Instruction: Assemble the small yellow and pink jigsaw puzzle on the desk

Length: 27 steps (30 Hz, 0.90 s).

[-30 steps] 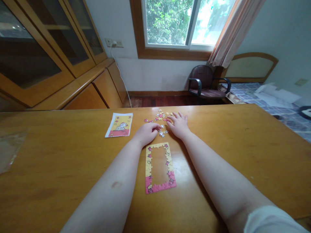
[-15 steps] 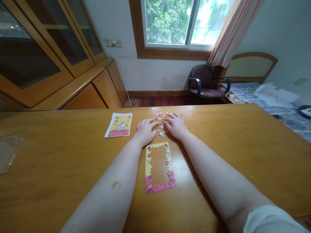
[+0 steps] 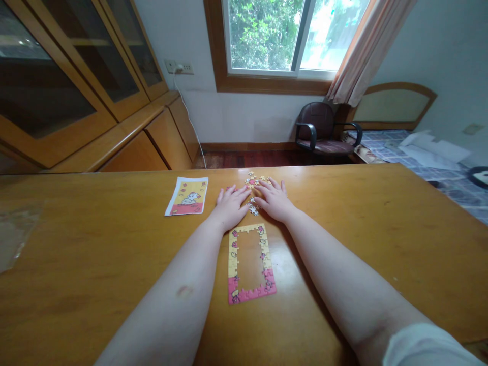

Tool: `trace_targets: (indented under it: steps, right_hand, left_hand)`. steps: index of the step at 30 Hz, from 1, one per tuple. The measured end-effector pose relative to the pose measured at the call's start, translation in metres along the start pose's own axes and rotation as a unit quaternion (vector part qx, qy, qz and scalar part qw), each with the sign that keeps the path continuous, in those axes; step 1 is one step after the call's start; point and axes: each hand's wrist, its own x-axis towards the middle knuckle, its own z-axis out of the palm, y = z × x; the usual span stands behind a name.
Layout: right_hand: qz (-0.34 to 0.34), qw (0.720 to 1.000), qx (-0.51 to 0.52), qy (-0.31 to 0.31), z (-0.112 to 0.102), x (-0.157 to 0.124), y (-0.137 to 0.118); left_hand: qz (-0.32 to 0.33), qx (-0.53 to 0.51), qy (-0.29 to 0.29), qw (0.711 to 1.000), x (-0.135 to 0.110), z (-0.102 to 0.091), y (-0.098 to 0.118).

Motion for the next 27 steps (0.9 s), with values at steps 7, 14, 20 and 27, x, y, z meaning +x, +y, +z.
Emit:
trace_targets:
  steps: [7, 14, 20, 27]
  right_hand:
    - [-0.031, 0.999, 0.025, -0.013, 0.004, 0.001, -0.004]
    - [-0.037, 0.998, 0.022, -0.047, 0.005, 0.003, -0.009]
    - [-0.001, 0.996, 0.089, 0.014, 0.002, 0.002, -0.009]
    - [0.004, 0.992, 0.110, 0.056, 0.003, 0.004, -0.008]
  left_hand:
    - [0.005, 0.013, -0.012, 1.000, 0.000, 0.006, -0.005]
    - [0.013, 0.036, -0.027, 0.999, 0.003, 0.007, -0.006]
    - [-0.030, 0.042, 0.010, 0.999, 0.002, 0.008, -0.004]
    - [-0.010, 0.043, -0.001, 0.999, 0.002, 0.009, -0.003]
